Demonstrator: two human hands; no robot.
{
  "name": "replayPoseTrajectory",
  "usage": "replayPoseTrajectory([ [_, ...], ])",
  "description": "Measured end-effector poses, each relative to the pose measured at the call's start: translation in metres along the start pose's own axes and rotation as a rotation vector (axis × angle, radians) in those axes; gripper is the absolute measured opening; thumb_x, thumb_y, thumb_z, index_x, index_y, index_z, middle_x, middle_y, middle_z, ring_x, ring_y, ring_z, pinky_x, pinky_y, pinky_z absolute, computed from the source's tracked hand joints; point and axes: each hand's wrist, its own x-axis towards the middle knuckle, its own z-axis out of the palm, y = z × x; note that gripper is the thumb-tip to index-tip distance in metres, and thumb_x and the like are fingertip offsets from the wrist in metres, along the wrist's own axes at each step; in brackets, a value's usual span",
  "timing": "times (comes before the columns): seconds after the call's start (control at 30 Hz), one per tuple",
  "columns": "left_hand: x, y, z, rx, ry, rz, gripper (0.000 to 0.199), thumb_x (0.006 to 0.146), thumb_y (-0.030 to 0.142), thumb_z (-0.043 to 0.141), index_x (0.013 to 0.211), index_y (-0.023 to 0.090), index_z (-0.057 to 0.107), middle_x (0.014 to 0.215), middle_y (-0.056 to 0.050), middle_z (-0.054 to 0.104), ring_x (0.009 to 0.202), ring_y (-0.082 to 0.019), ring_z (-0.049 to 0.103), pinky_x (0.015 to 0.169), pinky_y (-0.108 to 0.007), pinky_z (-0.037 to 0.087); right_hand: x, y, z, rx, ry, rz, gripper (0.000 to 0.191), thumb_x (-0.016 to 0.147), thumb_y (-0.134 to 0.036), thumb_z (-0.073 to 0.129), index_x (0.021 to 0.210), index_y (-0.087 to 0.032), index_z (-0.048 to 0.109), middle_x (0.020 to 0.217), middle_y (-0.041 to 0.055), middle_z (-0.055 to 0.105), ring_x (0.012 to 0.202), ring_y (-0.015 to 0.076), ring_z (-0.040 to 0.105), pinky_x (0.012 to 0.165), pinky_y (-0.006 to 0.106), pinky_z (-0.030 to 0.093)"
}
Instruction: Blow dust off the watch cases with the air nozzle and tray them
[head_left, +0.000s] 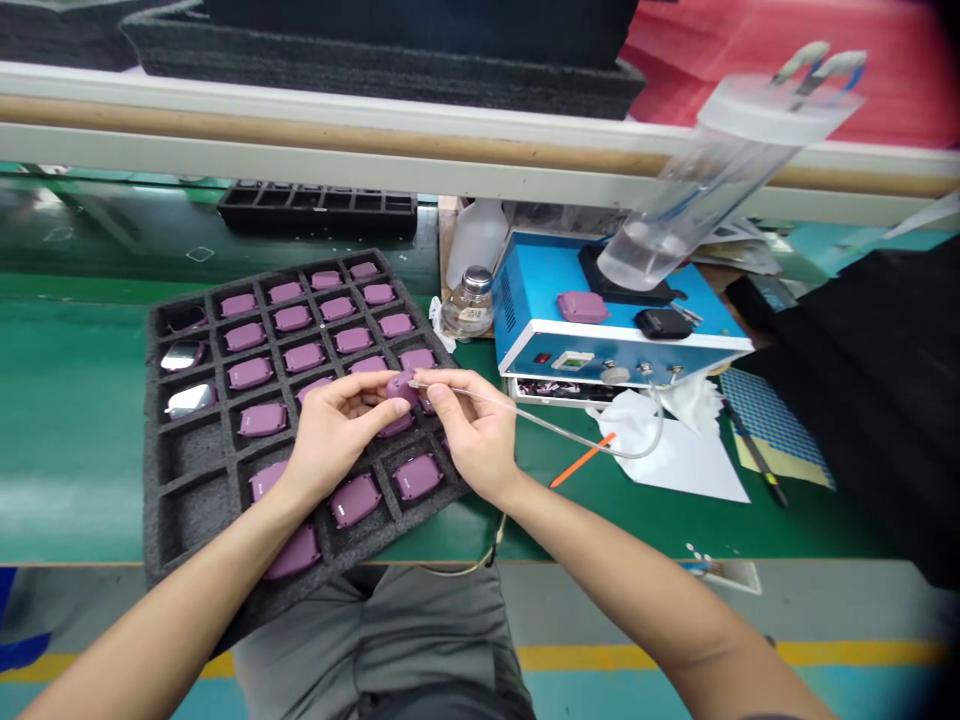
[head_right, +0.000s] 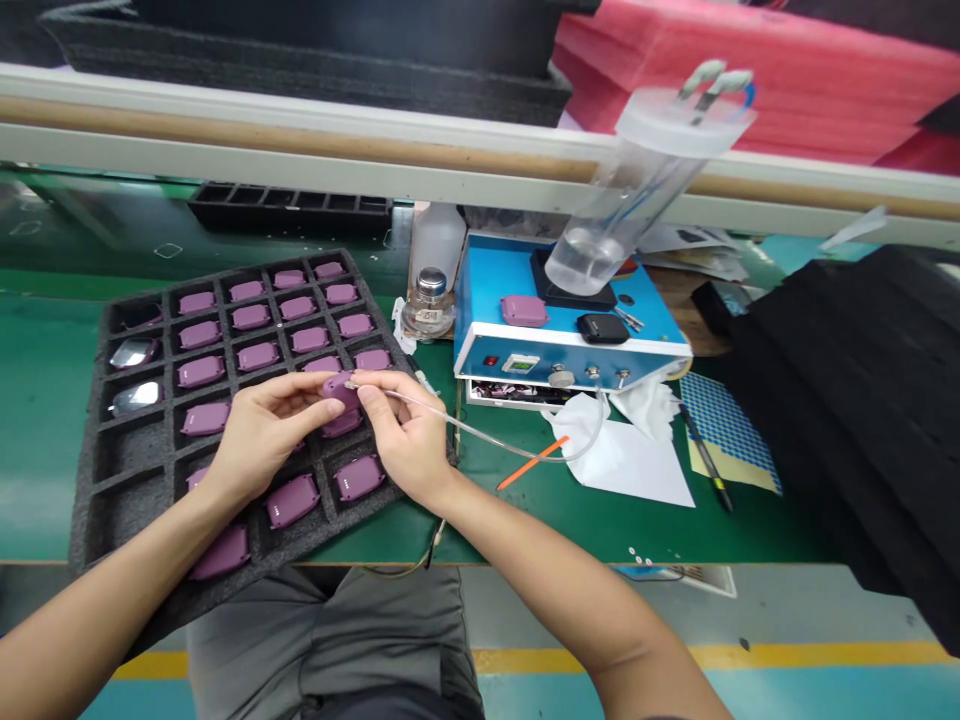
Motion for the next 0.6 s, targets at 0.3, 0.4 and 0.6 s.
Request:
replayPoseTrajectory([
  [0.3,0.0,0.001,-0.002,0.014,0.002,-0.008,0.044,0.064,0.035,0.094,0.102,0.016,0.081,0.092,-0.007,0.08,0.083,-0.02,0.073,0.083,-0.033,0.062,0.001,0.001,0.0,0.01,-0.002,-0.011,0.016,0.094,-0.037,0.069,0.098,-0.023,0.076,0.101,0.0039,0.08,0.094,0.0172,0.076,0.086,0.03,0.063],
  [0.4,0.002,-0.002,-0.001,0.016,-0.003,0.005,0.045,0.064,0.035,0.094,0.102,0.015,0.08,0.091,-0.007,0.08,0.083,-0.02,0.073,0.083,-0.034,0.061,0.002,0.002,-0.001,0.009,-0.003,-0.031,0.015,0.095,-0.036,0.069,0.098,-0.023,0.076,0.101,0.0039,0.08,0.094,0.017,0.076,0.086,0.029,0.063],
  [0.6,-0.009,0.01,0.001,0.173,0.009,0.081,0.036,0.077,0.031,0.082,0.108,0.013,0.078,0.1,-0.01,0.079,0.089,-0.021,0.073,0.087,-0.034,0.058,-0.014,-0.003,-0.006,-0.13,0.027,-0.017,0.021,0.094,-0.039,0.07,0.099,-0.02,0.077,0.1,0.0071,0.08,0.093,0.0205,0.077,0.089,0.036,0.063],
])
